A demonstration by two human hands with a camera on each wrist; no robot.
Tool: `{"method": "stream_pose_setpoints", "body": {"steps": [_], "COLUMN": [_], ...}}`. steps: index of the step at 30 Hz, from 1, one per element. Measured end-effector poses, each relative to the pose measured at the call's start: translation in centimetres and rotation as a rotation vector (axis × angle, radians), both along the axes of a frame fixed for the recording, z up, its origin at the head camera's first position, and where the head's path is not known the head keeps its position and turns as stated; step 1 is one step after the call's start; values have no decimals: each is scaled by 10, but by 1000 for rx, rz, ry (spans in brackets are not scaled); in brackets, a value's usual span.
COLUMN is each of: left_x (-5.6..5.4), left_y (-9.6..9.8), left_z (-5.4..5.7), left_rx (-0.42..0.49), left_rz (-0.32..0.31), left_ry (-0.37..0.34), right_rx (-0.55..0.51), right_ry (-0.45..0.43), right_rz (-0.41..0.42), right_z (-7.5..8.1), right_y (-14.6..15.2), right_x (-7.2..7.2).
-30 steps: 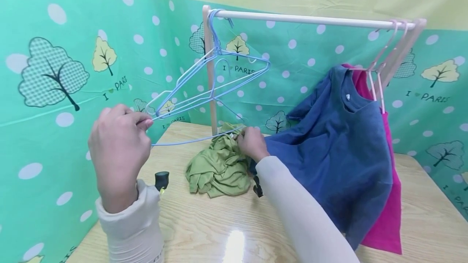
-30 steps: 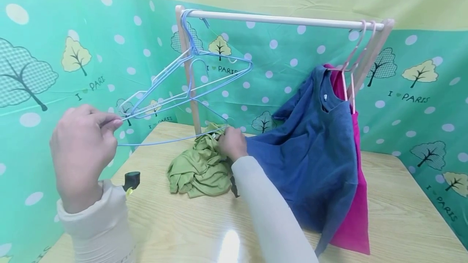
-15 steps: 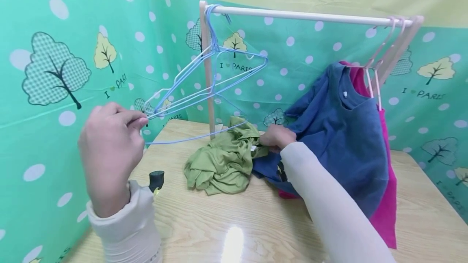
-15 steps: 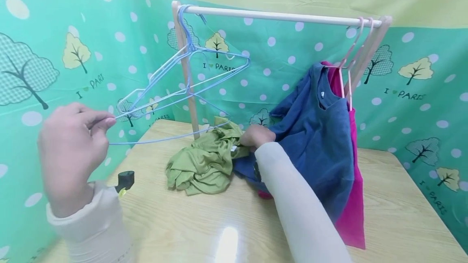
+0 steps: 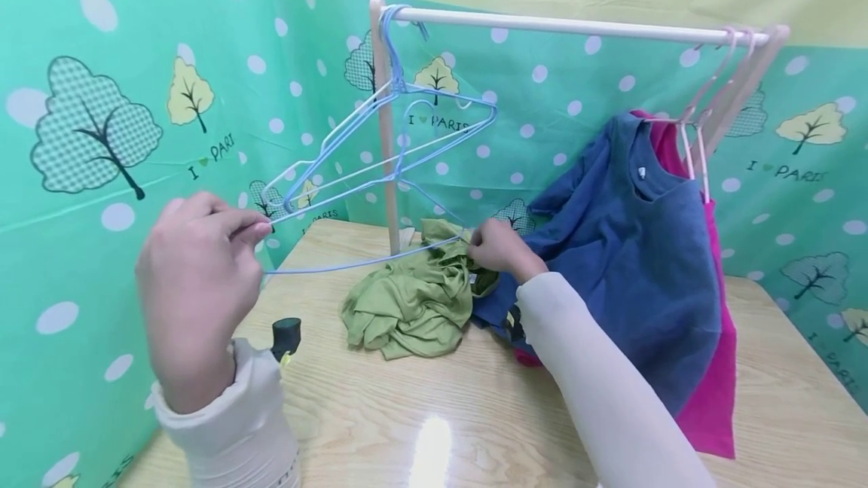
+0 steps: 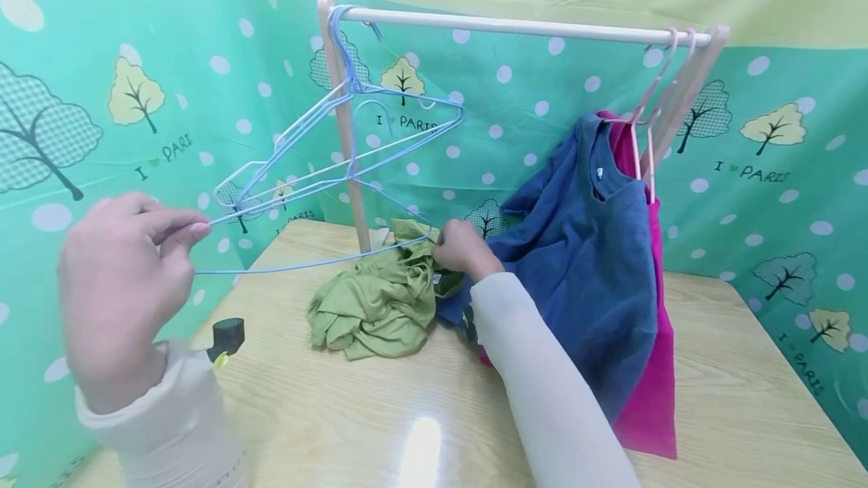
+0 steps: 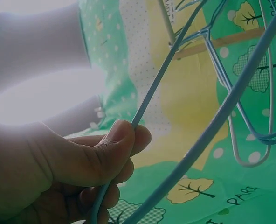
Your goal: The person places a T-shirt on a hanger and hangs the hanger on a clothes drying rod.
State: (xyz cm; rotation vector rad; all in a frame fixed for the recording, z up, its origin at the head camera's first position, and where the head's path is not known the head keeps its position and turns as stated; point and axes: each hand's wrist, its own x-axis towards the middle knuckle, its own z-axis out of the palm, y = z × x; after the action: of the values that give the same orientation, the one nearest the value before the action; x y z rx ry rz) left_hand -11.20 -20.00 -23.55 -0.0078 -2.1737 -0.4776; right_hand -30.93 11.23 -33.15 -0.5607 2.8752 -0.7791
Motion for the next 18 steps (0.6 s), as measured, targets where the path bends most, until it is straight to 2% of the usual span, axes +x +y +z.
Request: {"method": "stream_pose_setpoints", "body": {"steps": [3, 6, 12, 18], "left_x": [4, 6, 8, 10], "left_y": [-1, -1, 0, 2], "left_z": [0, 0, 1, 1], "left_rx": [0, -3, -14, -25], "left_rz": [9, 5, -29, -73], "left_ry": [21, 40, 70, 104], "right_rx": [-22, -13, -116, -250], "right_ry": [67, 140, 178, 73], "right_rz": [79, 66, -137, -358], "right_z": [-13, -21, -18, 1], "right_y": [-1, -3, -3, -1], "right_x": [-1, -3, -9, -13]}}
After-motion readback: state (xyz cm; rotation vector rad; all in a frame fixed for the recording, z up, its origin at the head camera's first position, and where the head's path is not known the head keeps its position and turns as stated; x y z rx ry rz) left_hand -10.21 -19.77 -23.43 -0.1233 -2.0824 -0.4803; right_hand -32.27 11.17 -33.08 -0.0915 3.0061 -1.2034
